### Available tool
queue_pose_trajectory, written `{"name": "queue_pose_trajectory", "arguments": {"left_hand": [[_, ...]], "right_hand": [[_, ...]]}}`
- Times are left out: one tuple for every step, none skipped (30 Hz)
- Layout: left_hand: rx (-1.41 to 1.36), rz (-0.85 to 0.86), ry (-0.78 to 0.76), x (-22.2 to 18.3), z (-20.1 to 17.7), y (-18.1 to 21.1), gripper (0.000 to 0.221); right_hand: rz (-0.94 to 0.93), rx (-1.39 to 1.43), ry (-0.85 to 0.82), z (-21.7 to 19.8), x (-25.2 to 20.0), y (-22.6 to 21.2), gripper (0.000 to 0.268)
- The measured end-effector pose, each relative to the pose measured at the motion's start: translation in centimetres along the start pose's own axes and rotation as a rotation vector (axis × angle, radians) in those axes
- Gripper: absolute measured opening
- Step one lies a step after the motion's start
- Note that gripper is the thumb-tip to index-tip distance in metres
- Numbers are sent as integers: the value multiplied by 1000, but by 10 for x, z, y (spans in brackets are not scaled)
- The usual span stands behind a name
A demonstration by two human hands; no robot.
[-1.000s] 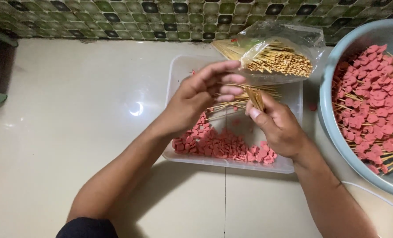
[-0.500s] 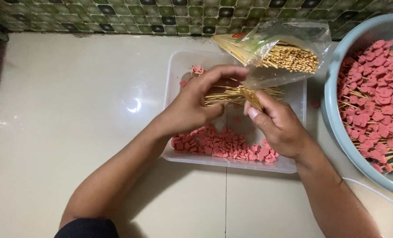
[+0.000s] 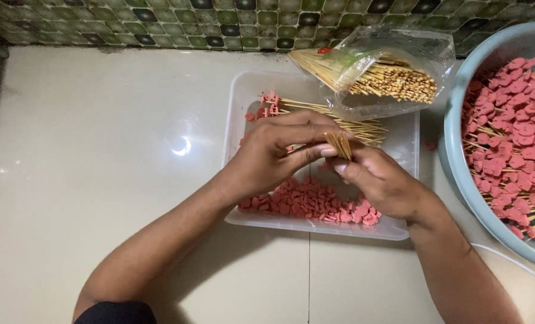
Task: A person is manually skewering small pink food pieces onto wooden sticks, preparing them for cooking or sale.
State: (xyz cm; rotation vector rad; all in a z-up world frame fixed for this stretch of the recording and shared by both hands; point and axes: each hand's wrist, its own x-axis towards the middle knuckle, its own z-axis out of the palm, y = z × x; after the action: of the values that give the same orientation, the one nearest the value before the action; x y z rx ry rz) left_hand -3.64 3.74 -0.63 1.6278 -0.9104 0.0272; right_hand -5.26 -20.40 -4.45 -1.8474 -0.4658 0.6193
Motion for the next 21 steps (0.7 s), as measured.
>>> {"name": "queue_pose_trajectory", "arguments": {"left_hand": [[0, 0, 0, 0, 1, 0, 22], [39, 14, 34, 0, 2, 0, 22], [78, 29, 69, 0, 2, 0, 22], [78, 29, 68, 1, 3, 4, 22], [8, -45, 79, 1, 3, 8, 20], [-63, -118, 88, 1, 4, 12, 19], [-62, -118, 88, 1, 4, 12, 19], [-37, -99, 95, 2, 4, 12, 16], [-12, -81, 102, 2, 4, 12, 14], [-11, -81, 101, 2, 4, 13, 14], [-27, -78, 112, 2, 4, 13, 13], [-43, -75, 123, 2, 5, 14, 12], [-41, -73, 124, 2, 5, 14, 12], [-31, -61, 124, 3, 4, 15, 12], [-23, -52, 126, 2, 5, 15, 12], [-24, -53, 127, 2, 4, 17, 12], [-16, -47, 130, 3, 4, 18, 11], [-8, -42, 132, 3, 4, 19, 10], [-9, -43, 134, 2, 4, 17, 10], [20, -30, 140, 2, 4, 15, 11], [50, -17, 145, 1, 4, 14, 13]], "right_hand": [[0, 0, 0, 0, 0, 0, 22], [5, 11, -14, 0, 0, 0, 23], [9, 22, -27, -1, 0, 0, 27], [9, 22, -26, 0, 1, -1, 27], [33, 44, 3, 2, 1, -1, 27], [57, 66, 31, 3, 1, -2, 39], [56, 66, 32, 3, 1, -3, 39], [3, 60, 34, 3, 1, -5, 40], [-49, 55, 36, 3, 1, -6, 41], [-50, 55, 37, 3, 1, -7, 41], [-81, 56, 29, 3, 1, -8, 34], [-112, 57, 21, 3, 1, -8, 28], [-114, 55, 20, 4, 1, -8, 28], [-88, 92, 17, 4, 1, -8, 29], [-59, 129, 12, 4, 0, -8, 30], [-58, 128, 10, 4, 0, -7, 30], [-28, 117, 16, 3, -1, -7, 28], [3, 107, 21, 2, -1, -6, 26], [4, 106, 19, 2, -1, -6, 26], [66, 146, 31, 1, -2, -6, 33], [126, 185, 44, 1, -2, -7, 43]]}}
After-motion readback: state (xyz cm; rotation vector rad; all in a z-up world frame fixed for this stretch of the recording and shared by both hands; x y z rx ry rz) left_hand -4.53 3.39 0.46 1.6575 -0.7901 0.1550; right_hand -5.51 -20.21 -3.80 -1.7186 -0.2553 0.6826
